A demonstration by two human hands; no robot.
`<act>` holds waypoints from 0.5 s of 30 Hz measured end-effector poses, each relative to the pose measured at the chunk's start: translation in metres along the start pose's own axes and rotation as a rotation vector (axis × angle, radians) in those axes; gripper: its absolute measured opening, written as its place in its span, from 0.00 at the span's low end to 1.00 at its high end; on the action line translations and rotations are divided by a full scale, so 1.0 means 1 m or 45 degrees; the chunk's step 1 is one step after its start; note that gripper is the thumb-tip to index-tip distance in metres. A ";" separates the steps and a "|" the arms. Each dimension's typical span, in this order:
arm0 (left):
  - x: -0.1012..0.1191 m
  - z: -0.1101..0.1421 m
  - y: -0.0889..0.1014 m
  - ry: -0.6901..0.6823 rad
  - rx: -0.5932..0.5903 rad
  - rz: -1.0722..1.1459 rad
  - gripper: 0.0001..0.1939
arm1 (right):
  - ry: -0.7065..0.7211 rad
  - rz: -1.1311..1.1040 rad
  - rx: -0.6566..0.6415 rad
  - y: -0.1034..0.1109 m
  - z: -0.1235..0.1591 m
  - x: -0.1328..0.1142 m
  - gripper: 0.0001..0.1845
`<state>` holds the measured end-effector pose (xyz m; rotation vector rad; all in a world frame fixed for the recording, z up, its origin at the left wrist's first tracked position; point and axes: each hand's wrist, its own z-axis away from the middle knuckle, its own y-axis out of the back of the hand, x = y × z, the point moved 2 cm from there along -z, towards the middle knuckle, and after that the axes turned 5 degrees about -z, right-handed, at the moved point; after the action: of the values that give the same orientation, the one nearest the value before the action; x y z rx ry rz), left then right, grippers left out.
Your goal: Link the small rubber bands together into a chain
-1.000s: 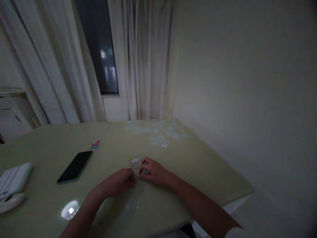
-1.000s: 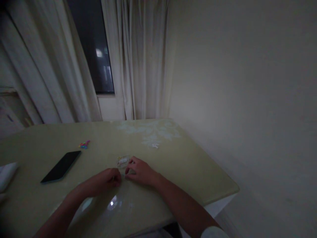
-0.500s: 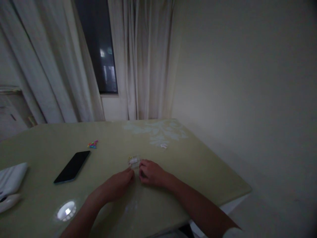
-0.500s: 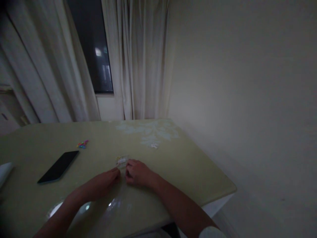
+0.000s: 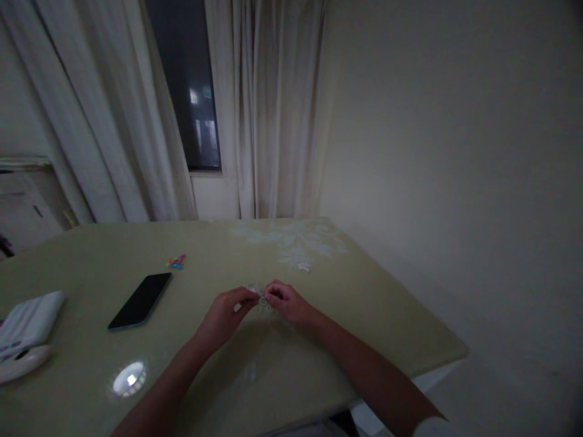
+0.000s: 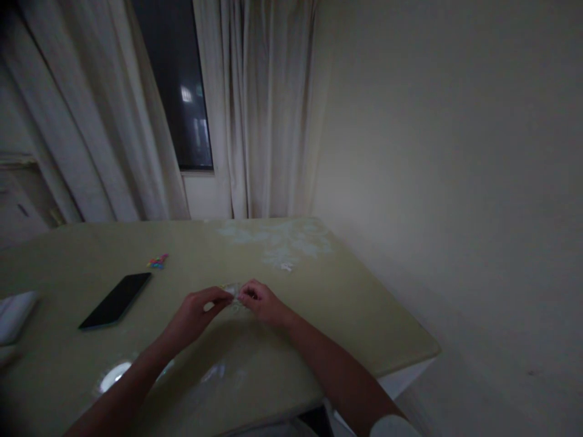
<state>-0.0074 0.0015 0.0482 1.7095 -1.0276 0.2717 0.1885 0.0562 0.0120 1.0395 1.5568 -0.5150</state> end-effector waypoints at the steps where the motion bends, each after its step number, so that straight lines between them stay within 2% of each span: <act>1: 0.001 0.000 0.000 -0.009 0.039 0.025 0.12 | -0.015 -0.036 -0.010 -0.001 0.000 -0.001 0.27; 4: 0.002 0.000 -0.002 -0.023 0.113 0.074 0.13 | -0.050 -0.173 -0.037 -0.004 0.001 -0.004 0.29; 8: 0.005 0.001 -0.006 0.004 0.139 0.103 0.11 | -0.041 -0.317 -0.051 -0.008 0.003 -0.006 0.30; 11: 0.005 0.001 -0.006 0.021 0.158 0.114 0.11 | -0.049 -0.329 -0.044 -0.009 0.002 -0.005 0.30; 15: 0.004 0.000 -0.003 0.044 0.184 0.125 0.09 | -0.035 -0.248 0.063 -0.005 0.000 -0.006 0.26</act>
<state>-0.0029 0.0000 0.0484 1.7795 -1.0898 0.4467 0.1837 0.0518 0.0166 0.9185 1.6370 -0.7016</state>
